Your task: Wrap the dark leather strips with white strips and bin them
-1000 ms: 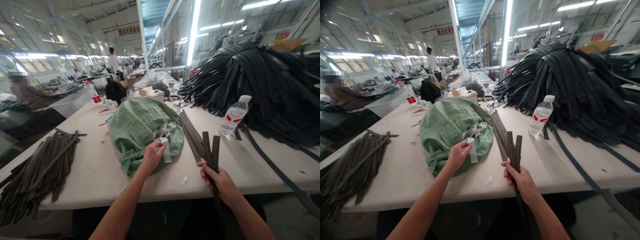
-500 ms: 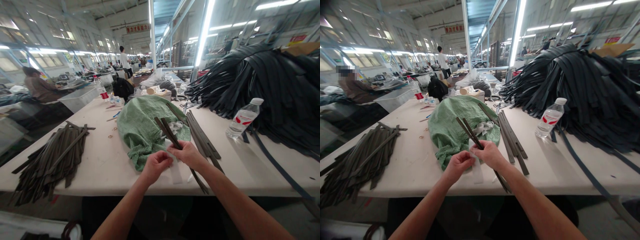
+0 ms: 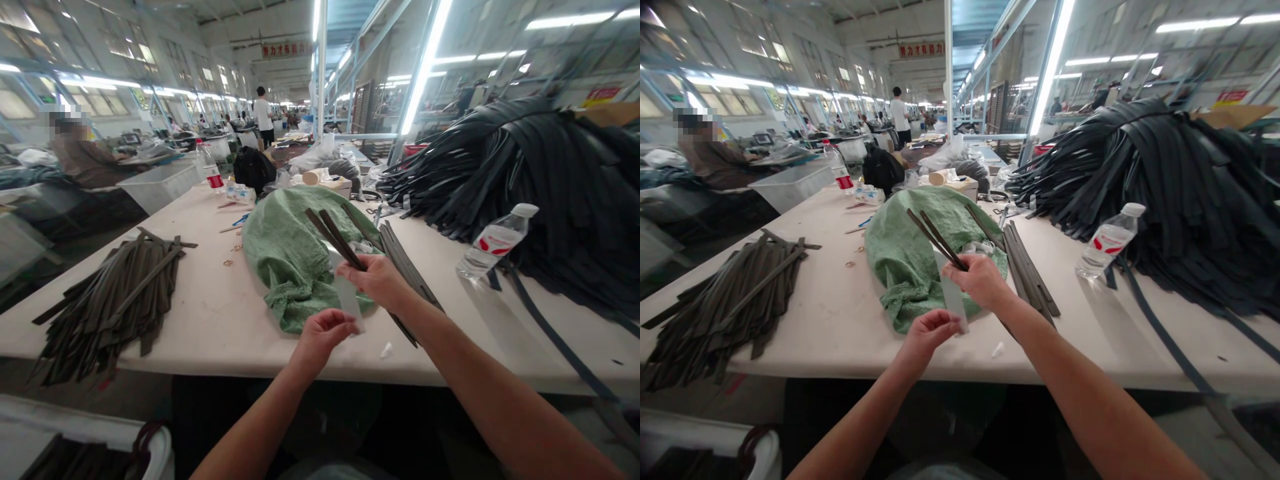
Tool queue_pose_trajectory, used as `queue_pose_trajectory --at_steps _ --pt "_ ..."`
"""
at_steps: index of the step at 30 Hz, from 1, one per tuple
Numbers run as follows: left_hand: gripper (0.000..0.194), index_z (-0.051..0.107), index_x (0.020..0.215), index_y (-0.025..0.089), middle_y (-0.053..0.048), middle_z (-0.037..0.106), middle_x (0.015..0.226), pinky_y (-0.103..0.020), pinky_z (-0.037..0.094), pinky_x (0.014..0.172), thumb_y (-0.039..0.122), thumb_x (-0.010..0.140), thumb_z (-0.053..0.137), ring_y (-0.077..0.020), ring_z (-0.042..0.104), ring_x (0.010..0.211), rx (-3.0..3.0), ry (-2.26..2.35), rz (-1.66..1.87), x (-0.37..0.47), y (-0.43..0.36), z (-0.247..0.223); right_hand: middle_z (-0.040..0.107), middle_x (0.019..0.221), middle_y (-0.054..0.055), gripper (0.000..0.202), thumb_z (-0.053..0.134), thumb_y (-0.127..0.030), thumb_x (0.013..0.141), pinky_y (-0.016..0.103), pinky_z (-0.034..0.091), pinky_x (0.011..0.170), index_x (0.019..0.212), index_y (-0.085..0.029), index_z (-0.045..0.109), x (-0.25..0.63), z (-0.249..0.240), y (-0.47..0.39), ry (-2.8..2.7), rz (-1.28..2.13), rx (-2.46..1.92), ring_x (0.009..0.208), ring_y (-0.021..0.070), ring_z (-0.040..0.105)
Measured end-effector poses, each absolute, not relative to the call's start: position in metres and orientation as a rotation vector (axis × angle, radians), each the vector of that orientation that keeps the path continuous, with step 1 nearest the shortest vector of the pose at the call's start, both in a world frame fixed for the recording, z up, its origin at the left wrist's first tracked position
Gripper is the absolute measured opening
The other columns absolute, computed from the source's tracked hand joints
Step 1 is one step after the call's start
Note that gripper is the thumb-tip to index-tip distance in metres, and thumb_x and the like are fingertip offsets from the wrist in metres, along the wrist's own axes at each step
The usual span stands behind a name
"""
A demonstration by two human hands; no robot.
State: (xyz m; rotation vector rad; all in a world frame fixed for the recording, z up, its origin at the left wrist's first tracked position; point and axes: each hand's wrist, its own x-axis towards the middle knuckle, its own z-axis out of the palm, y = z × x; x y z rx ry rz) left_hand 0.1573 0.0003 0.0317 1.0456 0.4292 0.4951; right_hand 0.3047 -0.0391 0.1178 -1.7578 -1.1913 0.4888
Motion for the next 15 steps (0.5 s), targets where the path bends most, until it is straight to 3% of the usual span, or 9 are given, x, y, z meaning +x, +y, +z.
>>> queue_pose_trajectory --at_steps 5,12,15 --pt "0.035 0.074 0.079 0.014 -0.004 0.07 0.075 -0.026 0.046 0.073 0.035 0.055 0.087 -0.0135 0.059 0.068 1.023 0.43 0.372 0.154 -0.009 0.022 0.049 0.047 -0.006 0.028 0.063 -0.042 0.075 0.022 0.033 0.046 0.076 -0.015 0.069 0.311 0.112 -0.018 -1.16 0.472 -1.809 0.045 0.0097 0.043" --pt "0.032 0.075 0.081 0.012 -0.006 0.069 0.067 -0.026 0.047 0.067 0.039 0.066 0.079 -0.0135 0.059 0.058 1.116 0.4 0.163 0.15 -0.017 0.016 0.05 0.046 -0.006 0.02 0.066 -0.034 0.075 0.021 0.03 0.043 0.071 -0.015 0.068 0.324 0.098 0.007 -1.08 0.488 -1.836 0.043 0.0085 0.041" --pt "0.04 0.074 0.08 0.009 -0.01 0.071 0.072 -0.028 0.05 0.069 0.044 0.064 0.081 -0.0152 0.062 0.06 1.056 0.426 0.152 0.153 -0.014 0.016 0.052 0.047 -0.005 0.031 0.063 -0.045 0.079 0.02 0.029 0.041 0.074 -0.015 0.067 0.328 0.095 0.006 -1.026 0.537 -1.806 0.039 0.0077 0.039"
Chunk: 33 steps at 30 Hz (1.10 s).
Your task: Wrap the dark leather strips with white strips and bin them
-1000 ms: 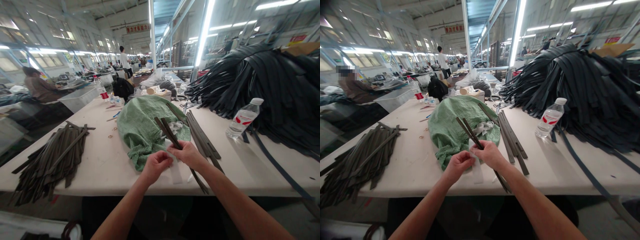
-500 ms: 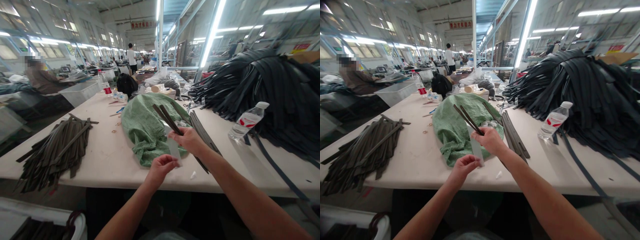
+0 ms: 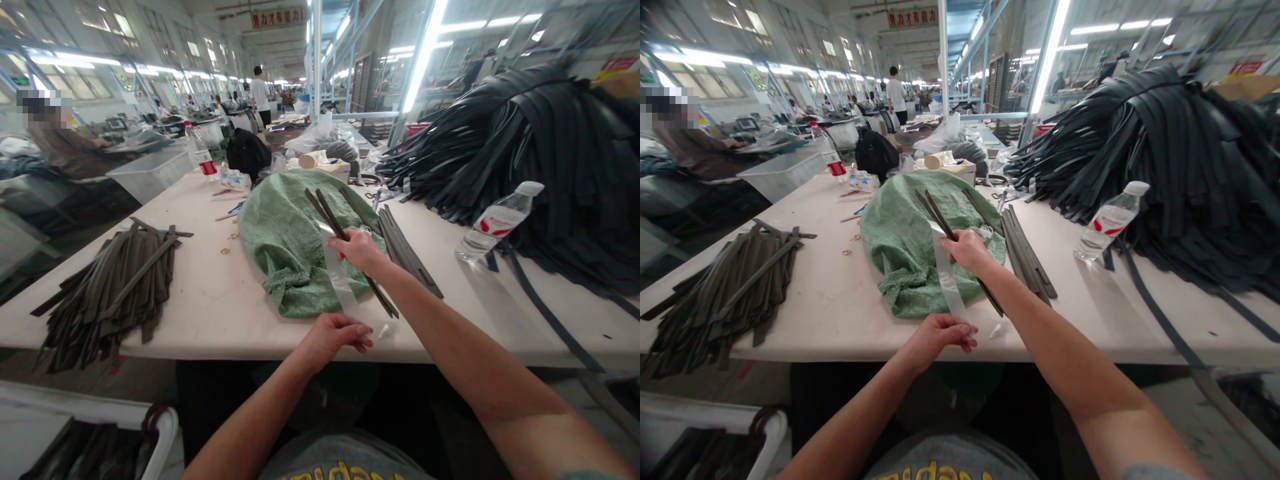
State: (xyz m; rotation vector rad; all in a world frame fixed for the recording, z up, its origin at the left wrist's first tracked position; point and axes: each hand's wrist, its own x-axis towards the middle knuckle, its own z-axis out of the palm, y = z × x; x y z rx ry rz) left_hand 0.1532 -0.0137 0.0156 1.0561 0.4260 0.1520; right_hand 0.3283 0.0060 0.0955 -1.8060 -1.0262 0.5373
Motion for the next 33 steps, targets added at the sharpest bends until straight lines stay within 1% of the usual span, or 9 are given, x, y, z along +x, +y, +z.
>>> queue_pose_trajectory --at_steps 3,5,7,10,15,17,24,29,33 --pt "0.043 0.071 0.075 0.008 -0.011 0.071 0.074 -0.028 0.053 0.071 0.044 0.056 0.086 -0.016 0.065 0.064 0.888 0.51 0.241 0.157 -0.005 0.019 0.053 0.05 -0.003 0.053 0.043 -0.062 0.086 0.021 0.026 0.036 0.086 -0.014 0.065 0.327 0.096 -0.017 -0.969 0.62 -1.744 0.035 0.0076 0.036" --pt "0.041 0.068 0.07 0.01 -0.008 0.07 0.072 -0.025 0.053 0.069 0.042 0.054 0.088 -0.014 0.065 0.062 0.771 0.551 0.314 0.159 0.001 0.023 0.053 0.052 -0.003 0.059 0.035 -0.067 0.087 0.021 0.023 0.034 0.091 -0.014 0.062 0.324 0.094 -0.045 -0.929 0.658 -1.71 0.033 0.0075 0.035" --pt "0.039 0.064 0.068 0.012 -0.004 0.069 0.071 -0.023 0.054 0.066 0.039 0.053 0.089 -0.0126 0.065 0.061 0.66 0.564 0.39 0.16 0.007 0.027 0.053 0.055 -0.002 0.057 0.038 -0.067 0.087 0.02 0.022 0.034 0.09 -0.015 0.06 0.318 0.087 -0.079 -0.877 0.689 -1.682 0.035 0.0068 0.035" --pt "0.037 0.064 0.073 0.015 -0.003 0.07 0.075 -0.025 0.055 0.067 0.035 0.054 0.089 -0.014 0.067 0.065 0.525 0.566 0.483 0.165 0.012 0.031 0.052 0.054 -0.003 0.053 0.044 -0.064 0.088 0.019 0.021 0.036 0.086 -0.015 0.061 0.306 0.067 -0.129 -0.716 0.813 -1.627 0.037 0.0058 0.035" --pt "0.026 0.065 0.075 0.014 -0.004 0.072 0.081 -0.026 0.056 0.07 0.031 0.067 0.082 -0.0153 0.069 0.071 0.445 0.556 0.492 0.176 0.012 0.036 0.05 0.053 -0.003 0.055 0.044 -0.065 0.089 0.02 0.025 0.039 0.093 -0.014 0.065 0.274 0.036 -0.179 -0.587 0.951 -1.612 0.039 0.0066 0.037" --pt "0.025 0.065 0.076 0.014 -0.004 0.072 0.08 -0.026 0.056 0.071 0.031 0.069 0.081 -0.0149 0.069 0.07 0.434 0.553 0.48 0.18 0.01 0.038 0.051 0.054 -0.002 0.056 0.043 -0.065 0.089 0.021 0.027 0.04 0.095 -0.014 0.066 0.262 0.03 -0.186 -0.6 0.967 -1.624 0.04 0.0075 0.038" --pt "0.032 0.065 0.079 0.015 -0.002 0.071 0.079 -0.025 0.054 0.071 0.033 0.062 0.085 -0.0144 0.067 0.071 0.464 0.537 0.471 0.182 0.001 0.044 0.052 0.055 -0.001 0.06 0.043 -0.068 0.087 0.024 0.031 0.041 0.092 -0.014 0.069 0.253 0.021 -0.18 -0.706 0.964 -1.688 0.041 0.0103 0.042" --pt "0.033 0.066 0.082 0.015 -0.002 0.071 0.08 -0.025 0.054 0.07 0.033 0.062 0.086 -0.0143 0.068 0.071 0.464 0.543 0.468 0.181 -0.001 0.041 0.053 0.057 -0.001 0.058 0.042 -0.065 0.09 0.024 0.033 0.042 0.097 -0.014 0.068 0.255 0.016 -0.181 -0.724 0.942 -1.701 0.042 0.0103 0.044" --pt "0.034 0.066 0.083 0.015 -0.001 0.071 0.079 -0.025 0.055 0.072 0.033 0.062 0.086 -0.0134 0.068 0.07 0.451 0.545 0.467 0.18 0.0 0.037 0.051 0.058 -0.002 0.057 0.041 -0.063 0.091 0.023 0.032 0.042 0.1 -0.013 0.067 0.255 0.014 -0.186 -0.699 0.905 -1.686 0.043 0.0098 0.043"
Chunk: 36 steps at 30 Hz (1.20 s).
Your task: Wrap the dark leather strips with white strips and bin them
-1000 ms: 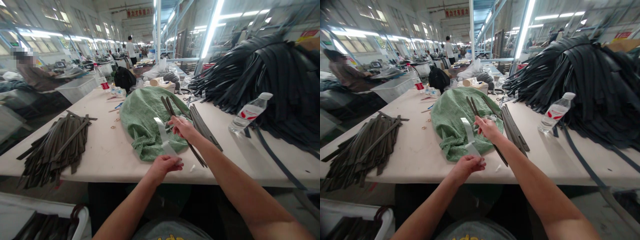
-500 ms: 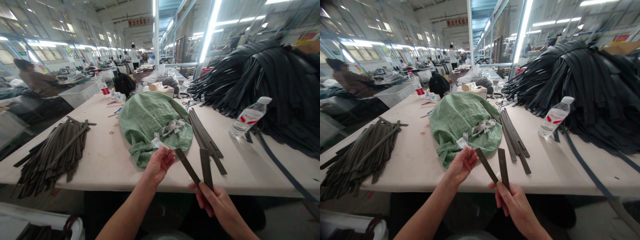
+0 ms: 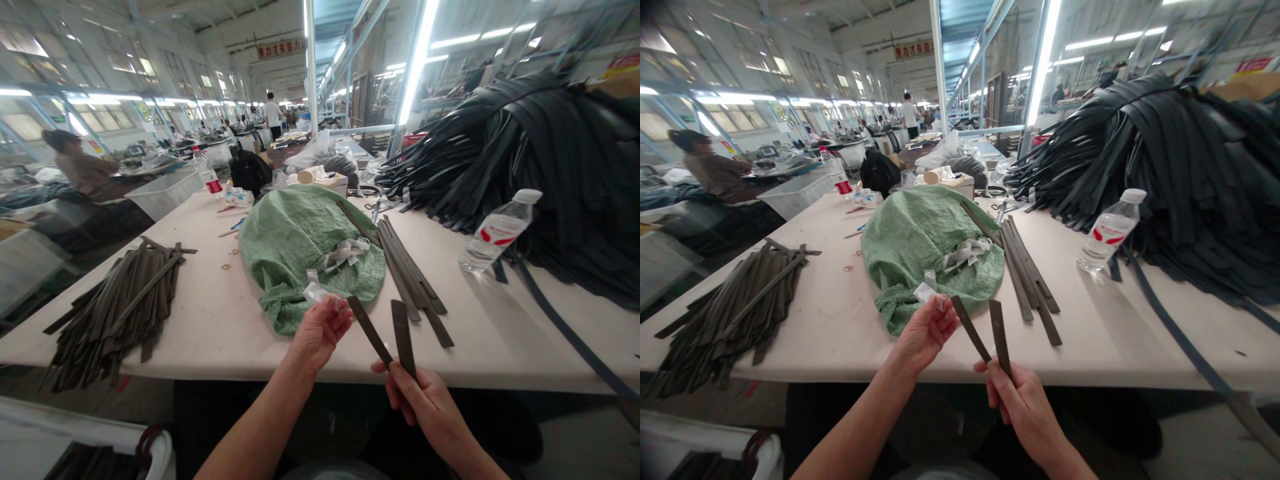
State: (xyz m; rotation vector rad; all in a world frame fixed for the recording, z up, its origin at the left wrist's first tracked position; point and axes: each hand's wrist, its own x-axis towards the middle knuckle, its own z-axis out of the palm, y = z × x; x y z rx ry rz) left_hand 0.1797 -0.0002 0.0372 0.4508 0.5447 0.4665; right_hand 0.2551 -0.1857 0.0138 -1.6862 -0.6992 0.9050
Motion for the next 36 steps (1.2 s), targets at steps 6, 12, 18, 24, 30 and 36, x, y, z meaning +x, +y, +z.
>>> queue_pose_trajectory --at_steps 6,12,18,24,30,36 --pt "0.036 0.066 0.085 0.015 -0.001 0.071 0.078 -0.026 0.054 0.073 0.033 0.062 0.086 -0.0133 0.068 0.071 0.46 0.548 0.483 0.18 0.001 0.037 0.053 0.058 -0.001 0.056 0.041 -0.063 0.091 0.024 0.033 0.043 0.098 -0.014 0.067 0.256 0.015 -0.183 -0.739 0.915 -1.699 0.042 0.0104 0.044" --pt "0.037 0.067 0.085 0.015 -0.004 0.072 0.081 -0.026 0.054 0.072 0.035 0.061 0.086 -0.0152 0.068 0.072 0.522 0.531 0.484 0.176 -0.003 0.035 0.052 0.055 -0.003 0.058 0.042 -0.066 0.089 0.022 0.029 0.041 0.097 -0.014 0.066 0.253 0.014 -0.172 -0.696 1.043 -1.636 0.039 0.0083 0.041" --pt "0.038 0.069 0.083 0.012 -0.006 0.071 0.075 -0.028 0.053 0.073 0.038 0.061 0.085 -0.0158 0.067 0.067 0.677 0.537 0.501 0.172 -0.005 0.029 0.062 0.062 0.001 0.062 0.043 -0.069 0.086 0.02 0.035 0.041 0.105 -0.013 0.061 0.243 0.009 -0.164 -0.669 1.189 -1.46 0.04 0.0098 0.052" --pt "0.038 0.07 0.082 0.01 -0.009 0.072 0.078 -0.029 0.052 0.076 0.04 0.063 0.083 -0.0168 0.066 0.073 0.852 0.541 0.475 0.163 0.004 0.024 0.061 0.057 -0.001 0.061 0.041 -0.069 0.087 0.019 0.034 0.039 0.101 -0.013 0.06 0.25 0.006 -0.171 -0.759 1.171 -1.653 0.038 0.0096 0.051" --pt "0.042 0.07 0.092 0.012 -0.011 0.072 0.085 -0.03 0.051 0.078 0.046 0.068 0.079 -0.0191 0.066 0.078 0.988 0.538 0.472 0.152 0.002 0.013 0.06 0.054 -0.002 0.055 0.043 -0.064 0.087 0.02 0.036 0.038 0.098 -0.013 0.061 0.261 0.006 -0.168 -0.793 1.248 -1.708 0.036 0.01 0.049" --pt "0.056 0.071 0.089 0.01 -0.013 0.072 0.084 -0.03 0.05 0.076 0.064 0.075 0.062 -0.0215 0.067 0.079 0.949 0.548 0.483 0.148 0.0 0.004 0.06 0.054 -0.003 0.052 0.043 -0.062 0.088 0.019 0.036 0.038 0.097 -0.014 0.061 0.255 0.001 -0.166 -0.784 1.265 -1.679 0.036 0.0092 0.049"
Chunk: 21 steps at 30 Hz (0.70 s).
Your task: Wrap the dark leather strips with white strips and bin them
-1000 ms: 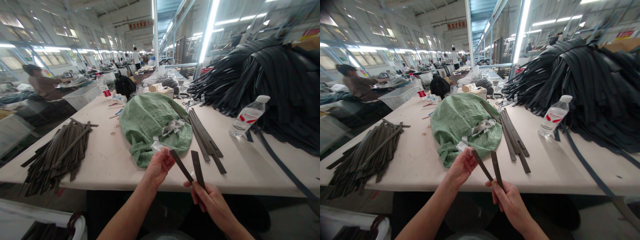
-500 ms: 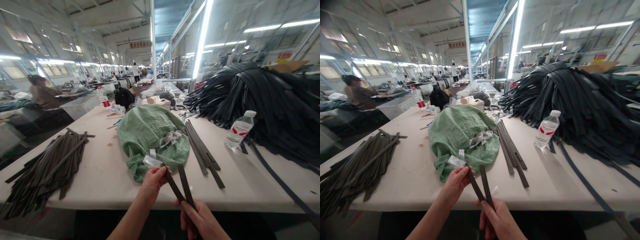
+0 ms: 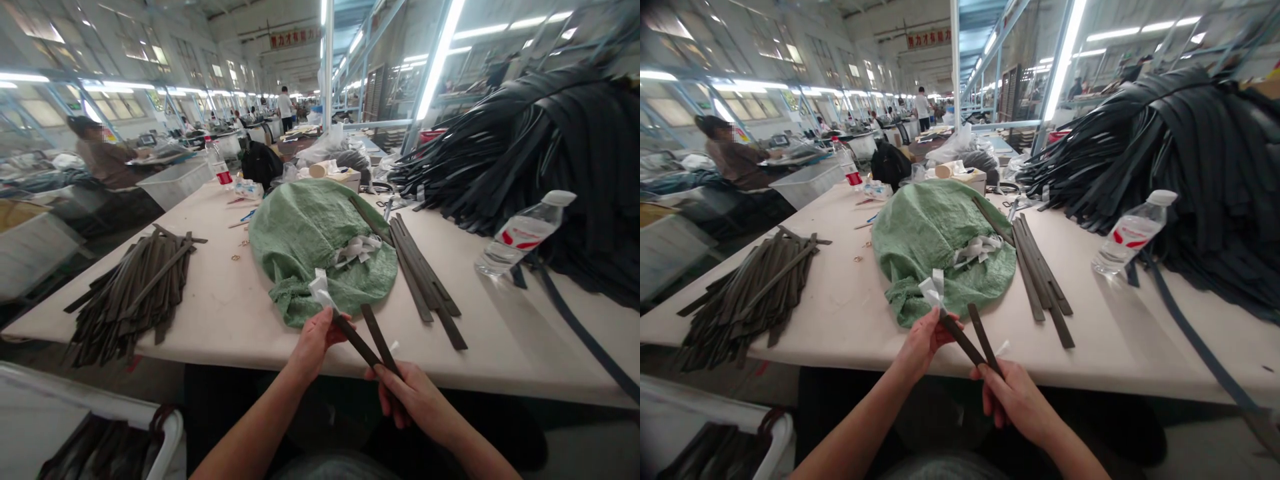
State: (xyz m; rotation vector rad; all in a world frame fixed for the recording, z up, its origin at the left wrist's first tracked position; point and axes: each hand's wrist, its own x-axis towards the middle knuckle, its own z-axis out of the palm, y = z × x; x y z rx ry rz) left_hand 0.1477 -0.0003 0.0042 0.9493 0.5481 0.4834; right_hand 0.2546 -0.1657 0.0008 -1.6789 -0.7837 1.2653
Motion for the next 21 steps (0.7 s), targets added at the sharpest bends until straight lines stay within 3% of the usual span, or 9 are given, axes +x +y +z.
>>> queue_pose_trajectory --at_steps 3,6,8,11,17,21 --pt "0.052 0.072 0.088 0.01 -0.011 0.071 0.082 -0.03 0.049 0.081 0.06 0.076 0.065 -0.0207 0.066 0.079 1.0 0.519 0.407 0.146 -0.01 0.004 0.06 0.054 -0.003 0.053 0.041 -0.063 0.089 0.019 0.035 0.038 0.096 -0.014 0.06 0.252 0.004 -0.16 -0.798 1.237 -1.678 0.036 0.0094 0.049" --pt "0.046 0.072 0.084 0.01 -0.006 0.066 0.07 -0.026 0.046 0.071 0.055 0.079 0.064 -0.015 0.059 0.067 1.107 0.464 0.327 0.145 -0.022 0.008 0.059 0.053 -0.002 0.054 0.04 -0.064 0.09 0.019 0.033 0.037 0.094 -0.014 0.059 0.25 0.009 -0.151 -0.835 1.188 -1.638 0.036 0.0098 0.05" --pt "0.04 0.072 0.093 0.012 -0.004 0.066 0.074 -0.023 0.045 0.065 0.049 0.078 0.069 -0.0133 0.058 0.066 1.097 0.455 0.362 0.145 -0.027 0.011 0.059 0.053 -0.002 0.053 0.041 -0.064 0.09 0.018 0.032 0.037 0.093 -0.014 0.058 0.249 0.012 -0.144 -0.845 1.176 -1.593 0.036 0.0096 0.05" --pt "0.035 0.07 0.101 0.016 -0.007 0.07 0.093 -0.026 0.048 0.076 0.043 0.079 0.07 -0.0166 0.063 0.081 0.949 0.473 0.545 0.148 -0.023 0.016 0.061 0.055 -0.001 0.053 0.042 -0.064 0.09 0.018 0.033 0.038 0.097 -0.014 0.058 0.244 0.012 -0.139 -0.804 1.217 -1.52 0.037 0.0095 0.051" --pt "0.035 0.071 0.09 0.013 -0.008 0.072 0.081 -0.031 0.051 0.079 0.043 0.073 0.075 -0.019 0.066 0.076 0.893 0.55 0.71 0.152 0.014 0.031 0.069 0.074 0.007 0.061 0.037 -0.069 0.089 0.021 0.04 0.046 0.106 -0.014 0.058 0.241 0.002 -0.145 -0.987 1.127 -1.515 0.053 0.0147 0.063" --pt "0.037 0.073 0.085 0.013 -0.008 0.072 0.082 -0.028 0.051 0.076 0.045 0.068 0.079 -0.0184 0.065 0.076 0.946 0.54 0.692 0.151 0.005 0.022 0.064 0.06 0.005 0.066 0.028 -0.071 0.09 0.023 0.041 0.049 0.092 -0.015 0.062 0.245 0.003 -0.147 -1.144 0.907 -1.62 0.052 0.0151 0.059"
